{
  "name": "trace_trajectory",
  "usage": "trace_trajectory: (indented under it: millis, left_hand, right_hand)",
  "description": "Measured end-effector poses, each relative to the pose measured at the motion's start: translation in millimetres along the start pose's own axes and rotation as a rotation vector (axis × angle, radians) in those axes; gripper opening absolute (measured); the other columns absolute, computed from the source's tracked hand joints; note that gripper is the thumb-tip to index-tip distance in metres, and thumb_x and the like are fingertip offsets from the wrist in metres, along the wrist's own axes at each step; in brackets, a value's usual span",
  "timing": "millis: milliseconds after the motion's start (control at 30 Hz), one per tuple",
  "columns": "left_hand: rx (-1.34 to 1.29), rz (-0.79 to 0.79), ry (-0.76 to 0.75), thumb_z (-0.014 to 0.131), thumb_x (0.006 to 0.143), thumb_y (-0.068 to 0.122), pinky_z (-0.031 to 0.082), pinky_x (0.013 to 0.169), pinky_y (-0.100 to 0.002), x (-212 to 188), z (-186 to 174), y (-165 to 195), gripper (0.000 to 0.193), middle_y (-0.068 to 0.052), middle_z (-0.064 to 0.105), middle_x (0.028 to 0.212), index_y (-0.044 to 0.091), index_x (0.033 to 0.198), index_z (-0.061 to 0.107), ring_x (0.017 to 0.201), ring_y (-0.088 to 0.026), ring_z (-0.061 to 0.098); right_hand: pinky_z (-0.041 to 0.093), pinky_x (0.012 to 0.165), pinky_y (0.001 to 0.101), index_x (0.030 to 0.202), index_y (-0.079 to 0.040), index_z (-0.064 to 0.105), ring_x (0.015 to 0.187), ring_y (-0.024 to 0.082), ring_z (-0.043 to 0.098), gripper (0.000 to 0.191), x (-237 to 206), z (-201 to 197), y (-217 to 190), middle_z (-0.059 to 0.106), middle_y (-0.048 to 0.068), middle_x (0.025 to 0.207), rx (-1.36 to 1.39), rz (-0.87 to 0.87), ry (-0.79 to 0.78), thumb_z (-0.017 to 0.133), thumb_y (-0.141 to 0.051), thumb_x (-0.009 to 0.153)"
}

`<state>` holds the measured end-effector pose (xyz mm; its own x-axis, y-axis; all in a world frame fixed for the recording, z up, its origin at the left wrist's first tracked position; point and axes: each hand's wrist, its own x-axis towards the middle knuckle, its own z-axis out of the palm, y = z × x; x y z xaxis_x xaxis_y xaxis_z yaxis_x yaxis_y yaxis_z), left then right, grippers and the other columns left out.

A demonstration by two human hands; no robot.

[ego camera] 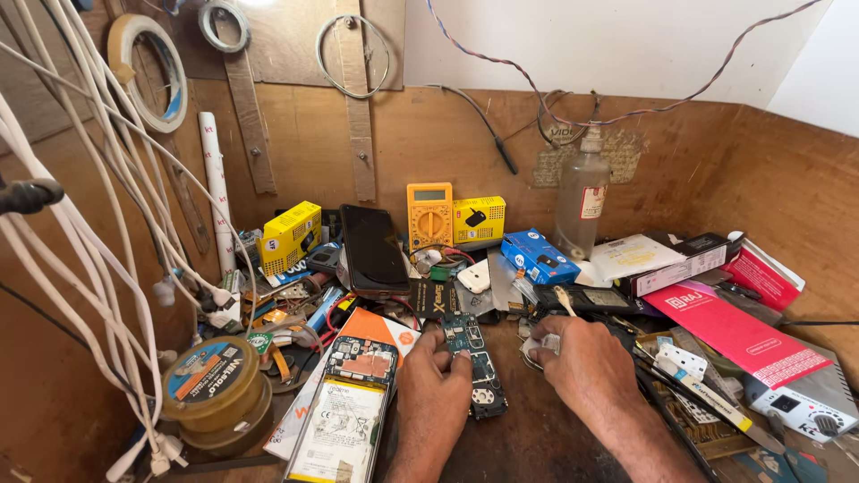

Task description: The person is repairing a small electronic device, likely a mobile phone. They use a screwdriver to remove screws from the device's casing and then carefully separate the components to access the internal circuitry.

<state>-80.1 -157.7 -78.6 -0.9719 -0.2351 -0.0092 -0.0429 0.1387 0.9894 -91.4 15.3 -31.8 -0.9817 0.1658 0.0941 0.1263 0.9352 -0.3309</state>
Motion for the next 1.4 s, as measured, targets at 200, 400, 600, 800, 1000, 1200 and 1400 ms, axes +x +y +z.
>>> trace_trajectory:
  millis: [200,400,600,800,1000,1200,1400]
  left_hand:
    - [-0.010,0.036,0.028,0.069,0.085,0.013,0.058,0.066,-0.031,1,2,-4,0.042,-0.011,0.080,0.082,-0.001,0.124,0.061,0.072,-0.016,0.077]
    - [-0.115,0.021,0.004,0.072,0.083,0.014,0.057,0.062,-0.030,4,3,-5,0.039,-0.009,0.081,0.081,-0.002,0.117,0.063,0.068,-0.013,0.075]
    - [-0.189,-0.037,0.010,0.073,0.087,0.016,0.051,0.059,-0.028,2,2,-4,0.026,-0.009,0.080,0.075,-0.004,0.104,0.070,0.062,-0.011,0.068]
    - [-0.288,-0.007,0.002,0.072,0.082,0.004,0.054,0.060,-0.026,4,8,-6,0.031,-0.010,0.080,0.085,-0.002,0.111,0.064,0.069,-0.011,0.072]
    - [-0.260,0.056,-0.005,0.065,0.079,-0.004,0.058,0.065,-0.024,5,6,-6,0.055,-0.008,0.078,0.090,0.008,0.132,0.057,0.074,-0.009,0.075]
    - [-0.191,-0.027,0.003,0.064,0.084,-0.002,0.057,0.063,-0.028,6,9,-3,0.040,-0.011,0.081,0.088,0.005,0.124,0.063,0.074,-0.015,0.074]
    - [-0.290,0.003,0.000,0.063,0.084,-0.004,0.060,0.065,-0.027,7,9,-9,0.038,-0.013,0.080,0.093,0.002,0.121,0.060,0.079,-0.014,0.076]
  right_hand:
    - [0.059,0.087,0.0453,0.106,-0.019,0.076,0.091,0.031,0.078,0.029,11,-1,4,0.080,0.017,0.090,0.009,0.014,-0.071,0.083,-0.033,0.081]
    - [0.057,0.071,0.0445,0.088,-0.009,0.074,0.072,0.027,0.073,0.034,16,0,13,0.073,0.013,0.072,0.146,-0.034,0.023,0.092,-0.030,0.069]
    - [0.051,0.060,0.0350,0.080,0.000,0.073,0.062,0.015,0.062,0.025,12,12,17,0.073,0.011,0.070,0.486,0.000,0.104,0.087,-0.021,0.080]
    - [0.057,0.055,0.0299,0.084,0.004,0.068,0.065,0.015,0.066,0.013,2,25,5,0.070,0.008,0.072,1.119,-0.045,-0.003,0.081,0.000,0.083]
    - [0.055,0.061,0.0273,0.102,-0.001,0.078,0.071,0.012,0.069,0.021,-5,38,-5,0.079,0.007,0.085,1.205,-0.039,0.016,0.078,-0.001,0.081]
    - [0.056,0.069,0.0238,0.098,-0.001,0.081,0.075,0.009,0.070,0.016,-3,54,-6,0.081,0.006,0.085,1.061,-0.066,0.067,0.078,-0.002,0.082]
    - [0.055,0.065,0.0253,0.094,0.000,0.082,0.069,0.011,0.069,0.014,-5,53,-10,0.080,0.007,0.079,0.825,-0.011,0.090,0.082,-0.008,0.082]
